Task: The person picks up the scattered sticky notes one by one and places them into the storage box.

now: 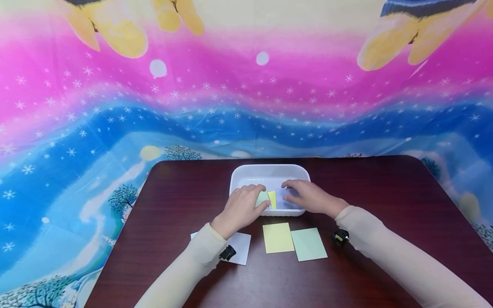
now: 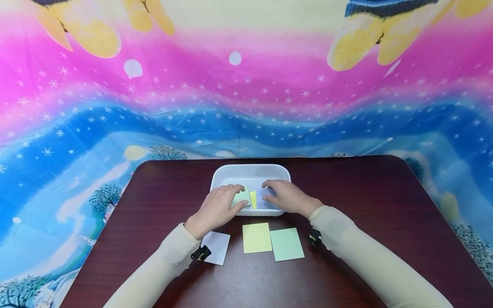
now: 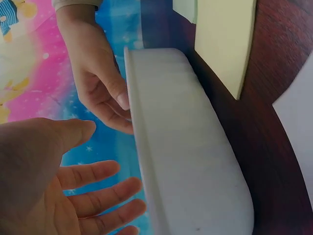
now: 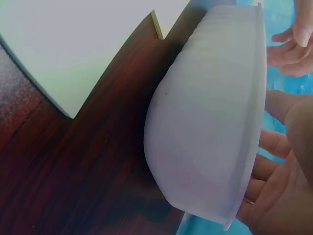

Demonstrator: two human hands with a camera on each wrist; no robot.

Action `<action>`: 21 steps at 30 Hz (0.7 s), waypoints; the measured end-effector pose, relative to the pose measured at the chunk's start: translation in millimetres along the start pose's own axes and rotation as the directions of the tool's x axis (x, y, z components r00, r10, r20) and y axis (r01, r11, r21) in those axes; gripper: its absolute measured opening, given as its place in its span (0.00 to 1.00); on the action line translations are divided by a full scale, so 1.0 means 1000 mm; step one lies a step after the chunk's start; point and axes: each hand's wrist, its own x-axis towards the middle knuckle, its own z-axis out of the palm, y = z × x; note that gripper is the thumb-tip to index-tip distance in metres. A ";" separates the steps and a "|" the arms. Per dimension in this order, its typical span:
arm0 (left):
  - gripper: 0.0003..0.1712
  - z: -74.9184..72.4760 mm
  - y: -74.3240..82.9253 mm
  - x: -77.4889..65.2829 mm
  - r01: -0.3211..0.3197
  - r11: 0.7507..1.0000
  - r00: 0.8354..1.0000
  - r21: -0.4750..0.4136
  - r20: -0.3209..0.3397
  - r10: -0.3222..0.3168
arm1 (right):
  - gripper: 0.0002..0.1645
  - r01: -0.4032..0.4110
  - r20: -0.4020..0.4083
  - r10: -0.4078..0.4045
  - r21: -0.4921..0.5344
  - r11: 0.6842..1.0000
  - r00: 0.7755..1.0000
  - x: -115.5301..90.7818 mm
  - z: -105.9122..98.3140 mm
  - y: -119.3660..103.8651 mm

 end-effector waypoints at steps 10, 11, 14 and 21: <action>0.25 0.005 -0.006 0.002 0.054 0.999 0.998 0.001 0.045 -0.054 | 0.29 -0.008 0.045 0.010 -0.039 0.999 0.999 0.001 0.003 -0.004; 0.25 0.005 -0.006 0.002 0.056 0.998 0.997 0.001 0.046 -0.056 | 0.29 -0.011 0.048 0.013 -0.040 0.999 0.999 0.002 0.003 -0.003; 0.25 0.005 -0.006 0.002 0.057 0.998 0.997 0.002 0.045 -0.057 | 0.28 -0.009 0.061 0.012 -0.047 0.999 0.998 0.003 0.003 -0.003; 0.25 0.004 -0.007 0.002 0.050 0.999 0.998 -0.002 0.039 -0.050 | 0.28 -0.002 0.083 0.005 -0.035 0.999 0.997 0.004 0.002 -0.002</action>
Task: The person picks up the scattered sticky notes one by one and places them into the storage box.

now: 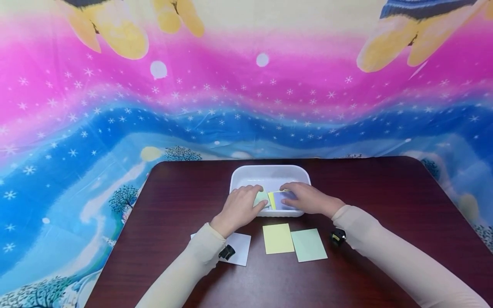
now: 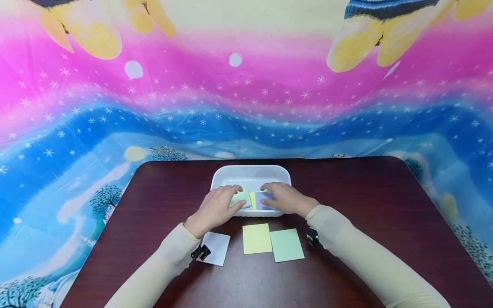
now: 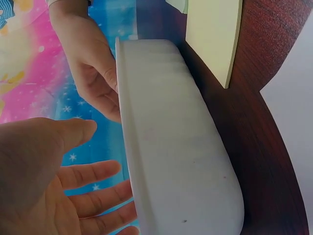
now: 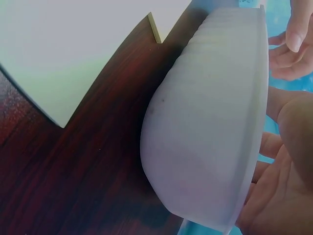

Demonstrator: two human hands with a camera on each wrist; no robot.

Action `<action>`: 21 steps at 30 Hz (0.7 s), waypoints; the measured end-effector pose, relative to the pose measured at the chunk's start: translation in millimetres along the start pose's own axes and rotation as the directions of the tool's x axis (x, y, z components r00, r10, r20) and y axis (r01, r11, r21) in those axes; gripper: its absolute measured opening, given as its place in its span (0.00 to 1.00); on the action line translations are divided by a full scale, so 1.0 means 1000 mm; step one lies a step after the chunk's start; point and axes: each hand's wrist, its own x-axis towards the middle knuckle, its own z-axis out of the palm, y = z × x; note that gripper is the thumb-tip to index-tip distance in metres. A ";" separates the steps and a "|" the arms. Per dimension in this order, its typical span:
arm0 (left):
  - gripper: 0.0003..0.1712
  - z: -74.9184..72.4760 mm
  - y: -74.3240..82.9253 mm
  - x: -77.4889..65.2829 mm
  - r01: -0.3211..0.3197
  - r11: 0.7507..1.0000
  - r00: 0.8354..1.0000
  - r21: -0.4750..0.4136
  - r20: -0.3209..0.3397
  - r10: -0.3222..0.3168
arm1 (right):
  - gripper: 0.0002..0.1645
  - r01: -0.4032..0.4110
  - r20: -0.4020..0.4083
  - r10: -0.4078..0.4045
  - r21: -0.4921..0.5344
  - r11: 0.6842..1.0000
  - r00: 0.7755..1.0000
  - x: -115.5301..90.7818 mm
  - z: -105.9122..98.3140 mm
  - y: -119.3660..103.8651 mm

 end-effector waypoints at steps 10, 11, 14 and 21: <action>0.25 -0.001 0.001 0.000 -0.001 1.000 1.000 -0.002 -0.003 0.001 | 0.27 0.029 -0.041 -0.028 0.032 0.999 0.999 -0.002 -0.004 -0.002; 0.25 -0.002 0.001 0.000 0.000 1.000 1.000 -0.004 -0.003 0.000 | 0.27 0.035 -0.046 -0.033 0.032 0.999 0.998 -0.002 -0.003 -0.002; 0.25 -0.002 0.002 -0.001 0.000 1.000 1.000 -0.009 -0.006 -0.001 | 0.27 0.036 -0.056 -0.034 0.032 0.999 0.998 -0.002 -0.004 -0.003; 0.25 -0.002 0.003 -0.001 -0.003 1.000 1.000 -0.012 -0.013 0.003 | 0.27 0.013 -0.061 -0.011 0.029 0.999 0.998 -0.004 -0.006 -0.005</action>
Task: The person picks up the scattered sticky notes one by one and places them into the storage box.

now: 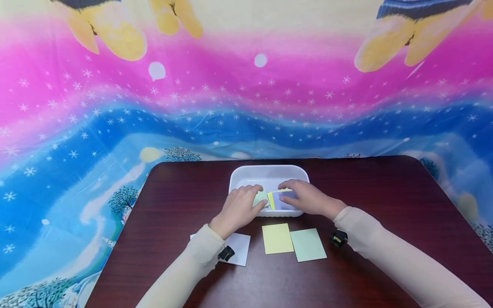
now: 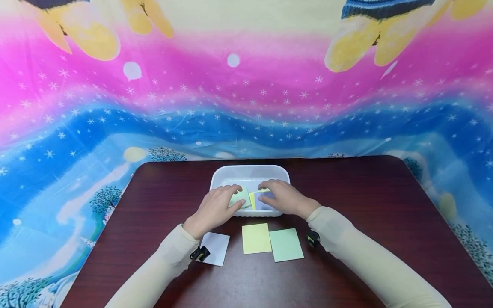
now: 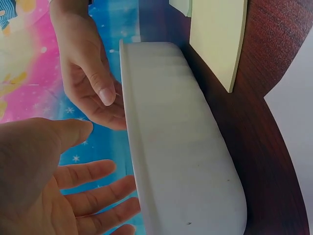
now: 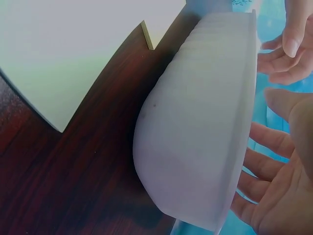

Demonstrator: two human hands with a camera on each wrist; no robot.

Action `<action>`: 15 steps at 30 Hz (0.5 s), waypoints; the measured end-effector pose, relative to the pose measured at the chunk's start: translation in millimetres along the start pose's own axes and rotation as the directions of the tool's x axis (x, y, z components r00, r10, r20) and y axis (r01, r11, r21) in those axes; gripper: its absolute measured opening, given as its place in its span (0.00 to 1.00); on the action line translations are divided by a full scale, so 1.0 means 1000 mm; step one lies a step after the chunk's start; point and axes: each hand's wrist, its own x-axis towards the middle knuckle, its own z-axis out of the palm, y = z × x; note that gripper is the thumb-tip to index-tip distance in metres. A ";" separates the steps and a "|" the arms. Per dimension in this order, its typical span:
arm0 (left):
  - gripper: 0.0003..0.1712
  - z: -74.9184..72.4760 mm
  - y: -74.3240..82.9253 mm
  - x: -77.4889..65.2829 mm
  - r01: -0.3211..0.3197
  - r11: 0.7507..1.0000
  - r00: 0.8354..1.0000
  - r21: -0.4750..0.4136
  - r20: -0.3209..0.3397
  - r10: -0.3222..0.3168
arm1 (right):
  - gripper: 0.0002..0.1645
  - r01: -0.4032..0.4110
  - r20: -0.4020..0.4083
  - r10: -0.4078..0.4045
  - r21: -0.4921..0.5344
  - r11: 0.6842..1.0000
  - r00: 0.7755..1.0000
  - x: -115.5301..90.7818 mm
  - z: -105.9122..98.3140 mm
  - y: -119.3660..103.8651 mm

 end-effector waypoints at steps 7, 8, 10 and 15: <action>0.25 -0.002 0.000 -0.003 -0.007 1.000 1.000 -0.002 -0.008 0.007 | 0.26 -0.001 -0.023 0.002 0.013 1.000 1.000 -0.004 -0.001 -0.006; 0.25 -0.002 0.000 -0.003 -0.008 1.000 1.000 -0.004 -0.009 0.008 | 0.26 -0.003 -0.028 0.003 0.014 1.000 1.000 -0.005 -0.001 -0.007; 0.25 -0.002 0.000 -0.004 -0.012 1.000 1.000 -0.004 -0.014 0.012 | 0.26 0.002 -0.038 -0.002 0.009 1.000 0.999 -0.006 -0.001 -0.009; 0.25 -0.002 0.000 -0.005 -0.023 1.000 0.999 0.000 -0.029 0.023 | 0.25 0.025 -0.064 -0.026 -0.019 1.000 0.998 -0.009 -0.002 -0.014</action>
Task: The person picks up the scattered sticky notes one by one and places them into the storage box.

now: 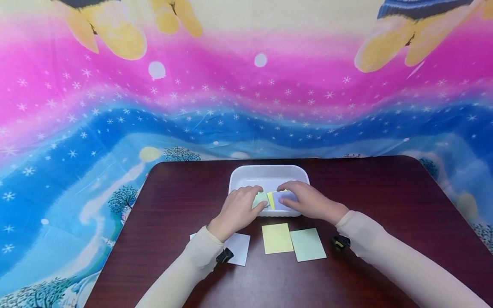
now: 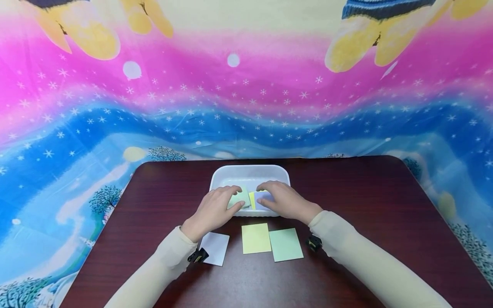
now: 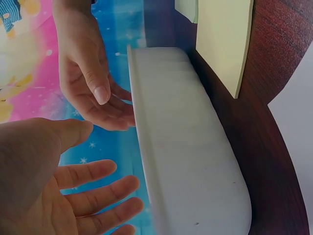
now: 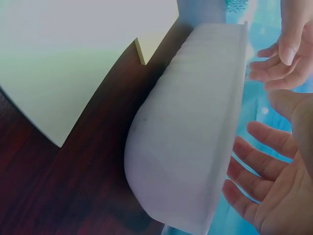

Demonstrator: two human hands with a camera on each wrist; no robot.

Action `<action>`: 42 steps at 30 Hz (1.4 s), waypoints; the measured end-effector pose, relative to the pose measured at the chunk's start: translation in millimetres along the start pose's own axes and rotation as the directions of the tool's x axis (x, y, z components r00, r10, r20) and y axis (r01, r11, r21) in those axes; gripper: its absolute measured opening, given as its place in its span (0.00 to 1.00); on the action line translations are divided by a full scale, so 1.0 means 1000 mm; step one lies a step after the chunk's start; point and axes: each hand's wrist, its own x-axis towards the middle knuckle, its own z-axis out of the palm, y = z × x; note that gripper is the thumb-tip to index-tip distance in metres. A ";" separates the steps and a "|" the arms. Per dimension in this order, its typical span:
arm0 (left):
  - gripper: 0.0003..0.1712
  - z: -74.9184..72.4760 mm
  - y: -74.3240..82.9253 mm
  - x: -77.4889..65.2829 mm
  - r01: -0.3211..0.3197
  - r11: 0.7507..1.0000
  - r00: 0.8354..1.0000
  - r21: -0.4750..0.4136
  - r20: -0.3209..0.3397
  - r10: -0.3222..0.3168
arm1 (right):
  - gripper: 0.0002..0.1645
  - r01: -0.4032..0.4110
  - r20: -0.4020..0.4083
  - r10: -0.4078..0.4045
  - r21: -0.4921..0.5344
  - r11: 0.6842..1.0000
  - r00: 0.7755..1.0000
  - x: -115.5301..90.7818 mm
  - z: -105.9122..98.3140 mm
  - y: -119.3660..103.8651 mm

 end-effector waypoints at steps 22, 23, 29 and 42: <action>0.24 -0.008 0.002 -0.016 -0.041 0.999 0.998 -0.010 -0.056 0.041 | 0.22 0.118 -0.075 -0.119 -0.021 0.993 0.990 -0.017 -0.004 -0.021; 0.23 -0.008 0.002 -0.016 -0.044 0.999 0.997 -0.008 -0.061 0.044 | 0.22 0.121 -0.077 -0.122 -0.025 0.992 0.990 -0.018 -0.004 -0.022; 0.23 -0.010 0.004 -0.020 -0.064 0.998 0.995 -0.015 -0.075 0.062 | 0.23 0.131 -0.082 -0.133 -0.032 0.991 0.988 -0.023 -0.005 -0.027; 0.23 -0.010 0.004 -0.032 -0.064 0.998 0.996 -0.014 -0.062 0.063 | 0.21 0.149 -0.091 -0.153 -0.053 0.987 0.984 -0.034 -0.005 -0.034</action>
